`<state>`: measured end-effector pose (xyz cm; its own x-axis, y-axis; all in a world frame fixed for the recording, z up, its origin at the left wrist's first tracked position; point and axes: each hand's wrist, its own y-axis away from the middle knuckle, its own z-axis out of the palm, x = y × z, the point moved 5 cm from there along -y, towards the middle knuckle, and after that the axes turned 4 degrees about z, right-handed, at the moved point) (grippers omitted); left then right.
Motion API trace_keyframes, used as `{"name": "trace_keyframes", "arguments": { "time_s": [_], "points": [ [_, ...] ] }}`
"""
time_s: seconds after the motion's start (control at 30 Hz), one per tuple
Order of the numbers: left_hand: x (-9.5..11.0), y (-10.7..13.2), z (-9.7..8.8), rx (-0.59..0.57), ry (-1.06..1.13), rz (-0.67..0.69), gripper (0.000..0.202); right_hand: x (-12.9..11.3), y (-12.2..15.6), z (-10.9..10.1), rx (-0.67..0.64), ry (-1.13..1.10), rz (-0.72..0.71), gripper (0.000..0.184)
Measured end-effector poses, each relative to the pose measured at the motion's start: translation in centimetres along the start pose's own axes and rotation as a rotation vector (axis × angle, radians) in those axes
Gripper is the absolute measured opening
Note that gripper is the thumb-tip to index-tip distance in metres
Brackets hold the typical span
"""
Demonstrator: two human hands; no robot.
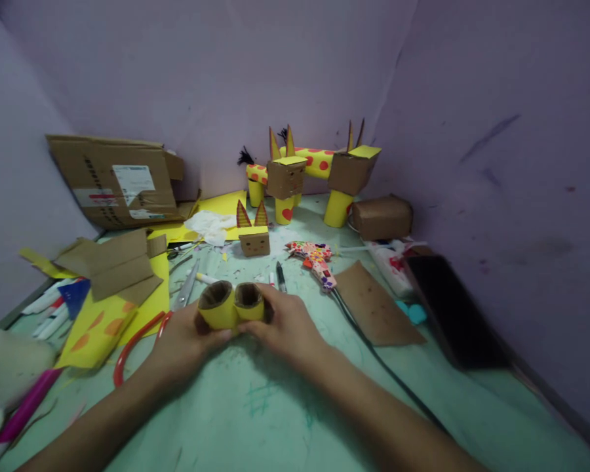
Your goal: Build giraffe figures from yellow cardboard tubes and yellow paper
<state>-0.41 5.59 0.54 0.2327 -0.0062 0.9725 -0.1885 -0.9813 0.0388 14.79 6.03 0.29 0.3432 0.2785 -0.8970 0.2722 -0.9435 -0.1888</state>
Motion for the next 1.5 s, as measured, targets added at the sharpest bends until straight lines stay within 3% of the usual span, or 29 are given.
{"name": "trace_keyframes", "arguments": {
  "time_s": [0.5, 0.77, 0.9, 1.1, 1.27, 1.4, 1.5],
  "points": [
    [0.2, 0.4, -0.3, 0.066, 0.060, -0.111, 0.048, -0.8, 0.0, -0.4, 0.006, -0.130, -0.045, 0.043],
    [-0.7, 0.6, -0.5, 0.003, 0.156, -0.125, 0.055, -0.2, -0.1, 0.0, -0.033, -0.262, 0.118, 0.022],
    [-1.0, 0.7, -0.1, -0.070, 0.274, -0.158, 0.061, -0.3, -0.2, 0.2, -0.065, -0.321, 0.153, 0.026],
    [-0.8, 1.1, 0.6, -0.097, 0.417, -0.256, 0.052, 0.7, 0.1, 0.8, -0.121, -0.485, 0.282, 0.039],
    [-0.5, 1.2, 0.9, -0.134, 0.497, -0.296, 0.056, 0.9, 0.3, 1.2, -0.172, -0.663, 0.393, 0.035],
    [-0.7, 1.1, 0.8, -0.127, 0.515, -0.286, 0.061, 0.5, 0.3, 1.2, -0.166, -0.684, 0.405, 0.029],
    [-1.0, 1.0, 0.4, -0.080, 0.475, -0.220, 0.062, -0.1, 0.1, 1.0, -0.185, -0.660, 0.323, 0.029]
  ]
}}
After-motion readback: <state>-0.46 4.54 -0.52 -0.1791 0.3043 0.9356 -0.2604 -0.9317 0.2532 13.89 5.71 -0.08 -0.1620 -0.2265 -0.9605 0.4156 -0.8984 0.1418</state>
